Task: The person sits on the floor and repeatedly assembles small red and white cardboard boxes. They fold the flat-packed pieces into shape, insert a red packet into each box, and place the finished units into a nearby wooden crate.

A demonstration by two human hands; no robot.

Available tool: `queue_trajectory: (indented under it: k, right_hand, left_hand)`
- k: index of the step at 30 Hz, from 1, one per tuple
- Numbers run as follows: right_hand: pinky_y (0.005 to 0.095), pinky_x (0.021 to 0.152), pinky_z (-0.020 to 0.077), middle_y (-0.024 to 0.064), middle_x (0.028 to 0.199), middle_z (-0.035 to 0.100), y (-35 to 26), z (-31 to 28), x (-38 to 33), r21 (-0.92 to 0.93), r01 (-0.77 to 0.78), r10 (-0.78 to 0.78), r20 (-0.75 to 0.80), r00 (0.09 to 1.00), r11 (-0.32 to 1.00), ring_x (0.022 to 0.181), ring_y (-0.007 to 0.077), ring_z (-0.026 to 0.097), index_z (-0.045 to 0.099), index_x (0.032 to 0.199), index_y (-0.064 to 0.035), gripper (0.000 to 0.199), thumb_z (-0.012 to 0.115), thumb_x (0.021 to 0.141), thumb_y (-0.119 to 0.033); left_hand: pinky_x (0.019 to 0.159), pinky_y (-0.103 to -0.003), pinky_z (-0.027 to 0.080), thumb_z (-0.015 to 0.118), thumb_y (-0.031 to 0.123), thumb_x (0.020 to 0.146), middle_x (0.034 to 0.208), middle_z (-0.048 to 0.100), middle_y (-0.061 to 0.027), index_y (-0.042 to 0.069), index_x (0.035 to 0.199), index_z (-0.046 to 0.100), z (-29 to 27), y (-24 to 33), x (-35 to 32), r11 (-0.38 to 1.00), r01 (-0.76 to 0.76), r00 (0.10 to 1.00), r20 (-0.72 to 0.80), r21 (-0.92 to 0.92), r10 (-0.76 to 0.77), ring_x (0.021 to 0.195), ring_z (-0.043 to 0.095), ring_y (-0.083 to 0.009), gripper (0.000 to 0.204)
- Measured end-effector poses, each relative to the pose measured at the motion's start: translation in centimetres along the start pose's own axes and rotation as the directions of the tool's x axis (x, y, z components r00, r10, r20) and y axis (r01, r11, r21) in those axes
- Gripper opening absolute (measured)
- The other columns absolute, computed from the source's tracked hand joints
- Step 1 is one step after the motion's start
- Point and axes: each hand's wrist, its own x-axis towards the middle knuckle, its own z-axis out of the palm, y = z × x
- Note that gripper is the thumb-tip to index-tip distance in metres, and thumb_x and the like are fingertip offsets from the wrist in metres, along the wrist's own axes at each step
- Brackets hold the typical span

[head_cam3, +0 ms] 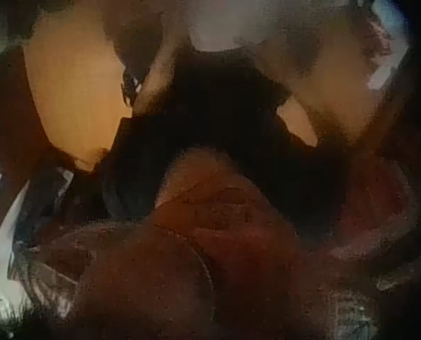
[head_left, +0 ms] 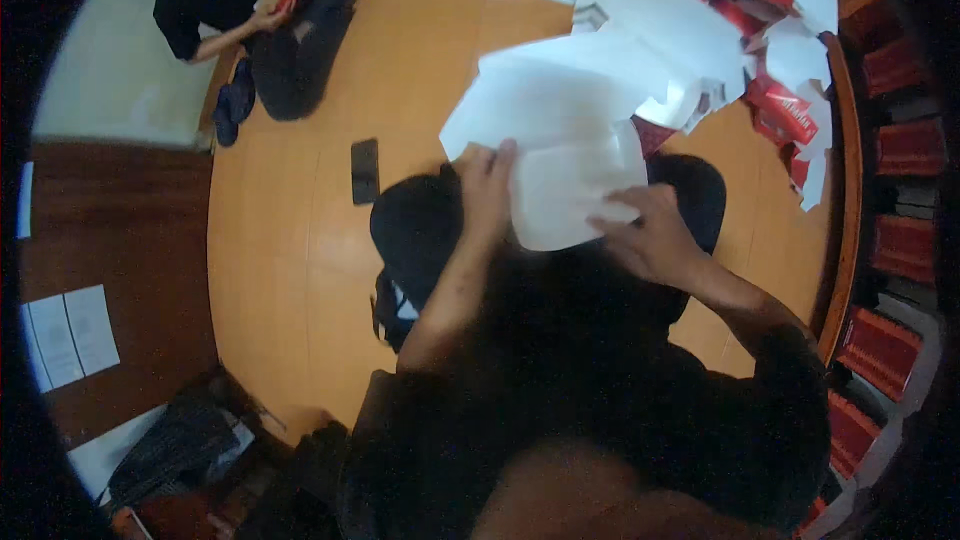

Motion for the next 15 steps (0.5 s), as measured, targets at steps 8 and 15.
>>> queue_trajectory:
  k: [8, 15]
  right_hand:
    - [0.0346, 0.102, 0.0397, 0.0102, 0.128, 0.056, -2.3, 3.8, 0.4, 0.936, -0.176, 0.752, 0.350, 0.559, -0.305, 0.118, 0.0206, 0.052, 0.043, 0.138, -0.0009, 0.047, 0.049, 0.101, -0.029]
    - [0.0311, 0.094, 0.0412, 0.0111, 0.116, 0.061, -7.0, 4.2, -3.3, 0.842, -0.438, 0.821, 0.473, 0.319, -0.315, 0.108, 0.0177, 0.055, 0.055, 0.124, 0.0026, 0.049, 0.060, 0.094, -0.036]
  left_hand:
    - [0.089, -0.032, 0.047, 0.060, 0.026, 0.097, 0.114, 0.062, -0.0105, -0.003, 0.126, 0.054, -3.8, 0.9, -7.3, 0.936, 0.150, 0.987, 0.108, -0.320, -0.121, 0.102, 0.058, -0.0173, 0.042]
    - [0.091, -0.035, 0.046, 0.069, 0.027, 0.089, 0.120, 0.061, -0.0152, -0.006, 0.128, 0.052, -4.8, 2.2, -13.0, 0.882, 0.362, 0.922, -0.021, -0.301, -0.386, 0.105, 0.059, -0.0212, 0.054]
